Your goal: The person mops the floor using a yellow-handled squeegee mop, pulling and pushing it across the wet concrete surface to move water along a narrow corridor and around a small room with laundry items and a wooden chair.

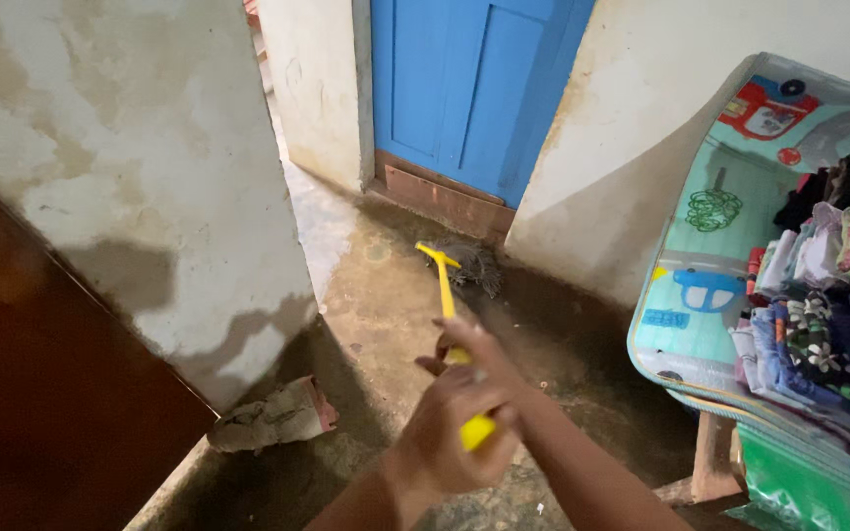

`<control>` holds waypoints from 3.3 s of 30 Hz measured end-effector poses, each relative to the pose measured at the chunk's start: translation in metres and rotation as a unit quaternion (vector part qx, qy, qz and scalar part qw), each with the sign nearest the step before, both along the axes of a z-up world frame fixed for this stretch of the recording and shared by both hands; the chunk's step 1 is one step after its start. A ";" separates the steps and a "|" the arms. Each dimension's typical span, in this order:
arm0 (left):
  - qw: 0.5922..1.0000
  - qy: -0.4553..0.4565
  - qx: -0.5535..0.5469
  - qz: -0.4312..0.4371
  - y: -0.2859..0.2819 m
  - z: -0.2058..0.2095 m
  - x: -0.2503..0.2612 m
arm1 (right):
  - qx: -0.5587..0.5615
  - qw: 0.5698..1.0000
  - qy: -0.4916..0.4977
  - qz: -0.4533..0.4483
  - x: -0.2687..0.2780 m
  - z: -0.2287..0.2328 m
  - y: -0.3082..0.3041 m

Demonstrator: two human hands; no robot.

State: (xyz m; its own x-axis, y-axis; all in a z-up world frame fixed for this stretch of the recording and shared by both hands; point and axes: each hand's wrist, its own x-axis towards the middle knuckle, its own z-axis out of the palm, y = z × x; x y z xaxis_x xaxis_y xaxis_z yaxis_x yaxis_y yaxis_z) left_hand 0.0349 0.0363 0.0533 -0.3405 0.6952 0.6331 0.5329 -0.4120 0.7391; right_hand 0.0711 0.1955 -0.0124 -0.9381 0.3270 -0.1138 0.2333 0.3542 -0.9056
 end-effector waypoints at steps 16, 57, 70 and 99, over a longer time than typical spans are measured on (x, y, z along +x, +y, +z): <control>0.990 0.098 -0.034 -0.094 0.181 -0.013 0.056 | 0.076 0.979 0.019 -0.191 0.062 -0.028 0.119; 0.971 0.096 0.035 0.214 0.300 0.017 -0.101 | -0.120 0.982 0.130 0.061 -0.135 0.004 0.229; 0.971 0.141 0.027 0.193 0.346 0.021 -0.197 | 0.075 0.970 0.231 0.027 -0.225 -0.033 0.295; 0.968 0.041 -0.096 0.229 0.453 0.022 -0.183 | 0.007 0.954 0.203 0.221 -0.256 -0.033 0.410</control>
State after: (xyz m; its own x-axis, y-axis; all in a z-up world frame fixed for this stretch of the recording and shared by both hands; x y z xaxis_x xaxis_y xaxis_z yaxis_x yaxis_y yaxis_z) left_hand -0.1476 0.4897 0.0757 -0.5958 0.5900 0.5449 0.6867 0.0223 0.7266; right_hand -0.1852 0.6053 -0.0455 -0.9508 -0.1112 0.2892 -0.3098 0.3505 -0.8838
